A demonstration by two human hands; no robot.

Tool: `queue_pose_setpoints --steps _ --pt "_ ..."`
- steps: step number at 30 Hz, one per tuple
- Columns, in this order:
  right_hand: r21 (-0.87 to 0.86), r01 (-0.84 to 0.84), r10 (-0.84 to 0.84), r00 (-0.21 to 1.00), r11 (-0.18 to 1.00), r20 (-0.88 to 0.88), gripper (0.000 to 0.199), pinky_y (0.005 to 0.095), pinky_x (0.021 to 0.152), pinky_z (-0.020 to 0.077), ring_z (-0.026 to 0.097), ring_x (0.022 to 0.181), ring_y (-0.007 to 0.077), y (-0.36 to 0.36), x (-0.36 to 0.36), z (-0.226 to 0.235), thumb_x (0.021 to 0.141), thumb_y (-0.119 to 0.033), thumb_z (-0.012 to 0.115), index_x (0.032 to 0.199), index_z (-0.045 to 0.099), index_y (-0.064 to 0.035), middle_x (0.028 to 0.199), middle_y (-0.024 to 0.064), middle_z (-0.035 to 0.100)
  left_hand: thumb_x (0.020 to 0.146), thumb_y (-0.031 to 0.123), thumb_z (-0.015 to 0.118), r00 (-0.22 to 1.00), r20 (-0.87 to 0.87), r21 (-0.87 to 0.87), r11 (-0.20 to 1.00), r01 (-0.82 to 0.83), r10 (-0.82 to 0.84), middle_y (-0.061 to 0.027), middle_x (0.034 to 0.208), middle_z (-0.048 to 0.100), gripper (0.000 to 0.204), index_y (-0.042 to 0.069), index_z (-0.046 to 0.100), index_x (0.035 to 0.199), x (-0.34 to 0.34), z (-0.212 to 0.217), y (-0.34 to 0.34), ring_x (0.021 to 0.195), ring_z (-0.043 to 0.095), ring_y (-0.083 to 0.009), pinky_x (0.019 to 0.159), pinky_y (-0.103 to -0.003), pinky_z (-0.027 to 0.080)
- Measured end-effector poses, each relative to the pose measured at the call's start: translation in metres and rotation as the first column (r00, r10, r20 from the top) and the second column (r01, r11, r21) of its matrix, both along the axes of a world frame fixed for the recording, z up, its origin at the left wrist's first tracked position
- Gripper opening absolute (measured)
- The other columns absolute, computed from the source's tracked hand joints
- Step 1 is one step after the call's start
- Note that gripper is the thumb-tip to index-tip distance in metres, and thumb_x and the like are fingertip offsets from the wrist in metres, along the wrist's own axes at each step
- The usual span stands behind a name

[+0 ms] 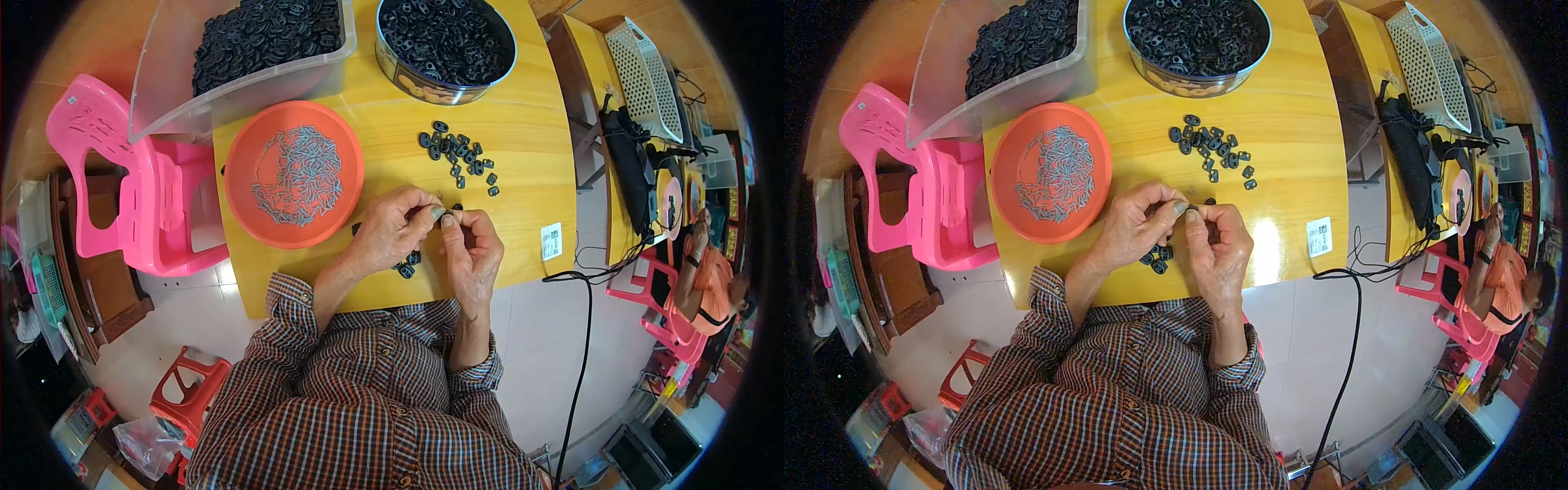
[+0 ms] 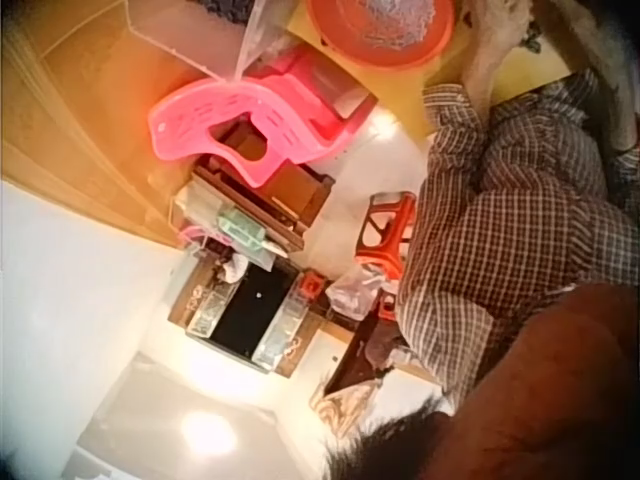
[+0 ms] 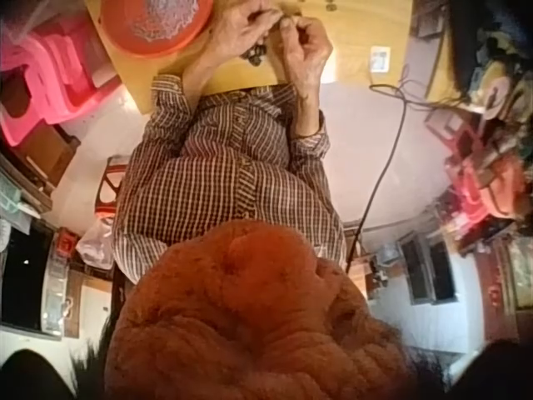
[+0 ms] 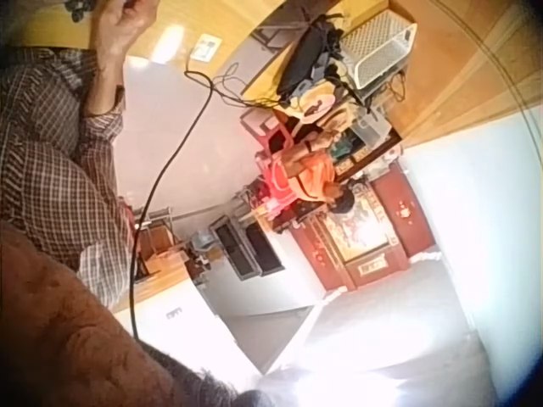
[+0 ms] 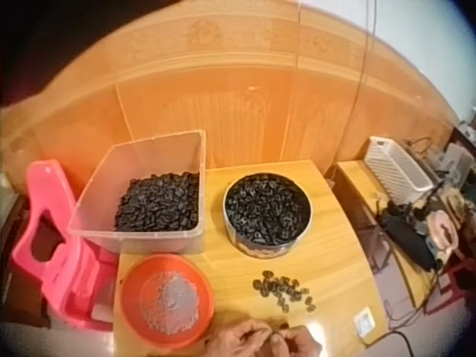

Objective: Assembling small hardware components by manually placing metal rings onto plastic pieces.

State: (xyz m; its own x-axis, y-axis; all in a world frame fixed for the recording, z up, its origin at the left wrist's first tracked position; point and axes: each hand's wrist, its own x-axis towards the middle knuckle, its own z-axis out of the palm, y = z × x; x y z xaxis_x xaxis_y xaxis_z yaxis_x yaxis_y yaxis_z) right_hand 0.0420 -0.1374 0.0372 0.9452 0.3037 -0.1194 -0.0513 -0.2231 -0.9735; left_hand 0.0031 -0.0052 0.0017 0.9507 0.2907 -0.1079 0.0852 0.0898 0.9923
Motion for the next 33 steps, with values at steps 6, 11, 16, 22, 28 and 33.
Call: queue_pose_setpoints --steps 6,11,16,22,28,33 --pt "0.061 0.05 -0.04 0.987 0.997 -0.154 0.013 0.0176 0.051 0.0395 0.046 0.057 0.0027 -0.0016 0.0019 0.0007 0.09 -0.013 0.062 0.088 0.06 0.0003 0.072 -0.002 0.056 0.093 0.01 0.054 0.996 -0.041 -0.141 0.988 0.069 -0.076 0.0001 0.069 0.056 0.014 -0.002 0.06 0.099 0.0001 0.0085 0.0027 0.055 0.052 -0.0041 0.048 -0.019 0.046" --pt "0.132 0.068 -0.034 0.97 0.989 -0.24 0.015 0.0171 0.049 0.0386 0.046 0.056 0.0024 -0.0033 0.0041 0.0016 0.091 -0.015 0.061 0.088 0.061 0.0001 0.071 -0.0022 0.057 0.093 0.009 0.055 0.998 -0.038 -0.149 0.988 0.05 -0.056 -0.0004 0.07 0.058 0.013 -0.002 0.06 0.099 -0.0001 0.0105 0.0039 0.055 0.054 -0.0045 0.049 -0.019 0.047" --pt "0.129 0.066 -0.033 0.97 0.989 -0.24 0.015 0.0171 0.049 0.0381 0.045 0.054 0.0028 -0.0029 0.0042 0.0019 0.091 -0.014 0.061 0.088 0.061 0.0 0.071 -0.0019 0.057 0.092 0.009 0.057 0.998 -0.026 -0.149 0.987 0.058 -0.062 -0.0006 0.069 0.058 0.013 -0.002 0.06 0.097 0.0001 0.008 0.0043 0.055 0.055 -0.0044 0.049 -0.019 0.047" --pt "0.093 0.04 -0.018 0.974 0.995 -0.226 0.014 0.0176 0.048 0.0387 0.045 0.054 0.0031 -0.0037 0.0036 0.0023 0.091 -0.014 0.06 0.088 0.061 -0.0003 0.068 -0.0025 0.054 0.09 0.006 0.057 0.997 -0.053 -0.157 0.987 0.041 -0.05 -0.0022 0.068 0.058 0.008 -0.002 0.059 0.092 0.0005 0.0087 0.0031 0.051 0.055 -0.0057 0.045 -0.021 0.045" --pt "0.102 0.049 -0.028 0.979 0.994 -0.202 0.014 0.0177 0.049 0.0394 0.045 0.055 0.0032 -0.0005 0.0022 0.002 0.091 -0.014 0.062 0.087 0.06 -0.0006 0.066 -0.0031 0.053 0.09 0.007 0.056 0.997 -0.062 -0.174 0.984 0.027 -0.039 -0.0021 0.067 0.057 0.01 -0.002 0.059 0.093 -0.0017 0.0078 0.0024 0.051 0.054 -0.0057 0.044 -0.02 0.045" --pt "0.108 0.057 -0.051 0.997 0.993 -0.063 0.007 0.0192 0.051 0.0421 0.05 0.059 0.005 -0.002 0.0005 0.0 0.086 -0.006 0.065 0.089 0.064 -0.0003 0.074 0.0005 0.057 0.093 0.011 0.055 0.996 -0.071 -0.256 0.966 0.026 -0.045 -0.0006 0.068 0.058 0.014 -0.001 0.06 0.1 -0.0005 0.0118 0.0029 0.053 0.054 -0.0045 0.048 -0.019 0.047"
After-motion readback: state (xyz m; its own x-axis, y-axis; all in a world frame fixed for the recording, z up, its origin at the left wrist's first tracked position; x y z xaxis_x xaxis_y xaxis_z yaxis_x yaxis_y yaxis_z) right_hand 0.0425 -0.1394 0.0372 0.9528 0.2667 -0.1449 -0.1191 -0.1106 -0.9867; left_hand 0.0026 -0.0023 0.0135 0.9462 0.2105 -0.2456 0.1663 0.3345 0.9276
